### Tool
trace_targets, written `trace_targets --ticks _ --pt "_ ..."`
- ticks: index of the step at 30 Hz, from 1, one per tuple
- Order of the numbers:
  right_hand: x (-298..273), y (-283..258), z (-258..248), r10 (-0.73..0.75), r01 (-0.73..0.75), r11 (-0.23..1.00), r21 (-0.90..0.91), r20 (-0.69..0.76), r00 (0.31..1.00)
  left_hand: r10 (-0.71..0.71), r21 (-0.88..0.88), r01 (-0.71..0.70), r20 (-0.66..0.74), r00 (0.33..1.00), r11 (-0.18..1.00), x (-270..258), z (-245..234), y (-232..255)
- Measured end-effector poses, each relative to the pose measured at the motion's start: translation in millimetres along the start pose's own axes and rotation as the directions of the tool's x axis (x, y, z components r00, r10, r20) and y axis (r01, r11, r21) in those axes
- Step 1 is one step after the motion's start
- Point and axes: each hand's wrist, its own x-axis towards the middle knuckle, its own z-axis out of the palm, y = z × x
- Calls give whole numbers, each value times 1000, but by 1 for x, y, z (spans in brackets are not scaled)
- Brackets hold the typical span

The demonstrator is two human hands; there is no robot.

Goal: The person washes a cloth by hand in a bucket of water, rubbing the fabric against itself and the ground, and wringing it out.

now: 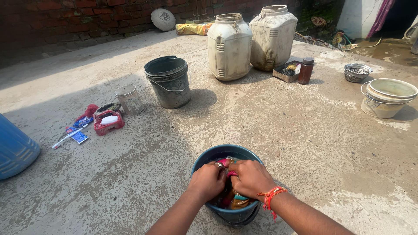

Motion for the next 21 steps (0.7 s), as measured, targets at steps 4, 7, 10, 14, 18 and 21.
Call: trace_targets --ticks 4,7,10,14,18,21 --pt "-8 -8 -10 74 -73 997 29 -49 996 94 286 -154 211 973 946 4 7 4" --pt "-5 -2 -5 -116 115 990 -86 -6 993 -227 417 -10 516 826 909 13 11 16" --pt "-1 4 5 -55 131 964 -230 311 949 -207 444 -56 520 829 894 17 26 13" --pt "4 6 10 126 29 947 -319 455 881 -173 419 -93 553 815 903 25 39 3" --pt "-2 3 9 111 -34 968 -247 303 946 -117 194 40 399 909 980 48 62 -22" --pt "-10 0 4 45 -38 994 -103 58 997 -160 -156 187 172 972 970 63 80 -37"
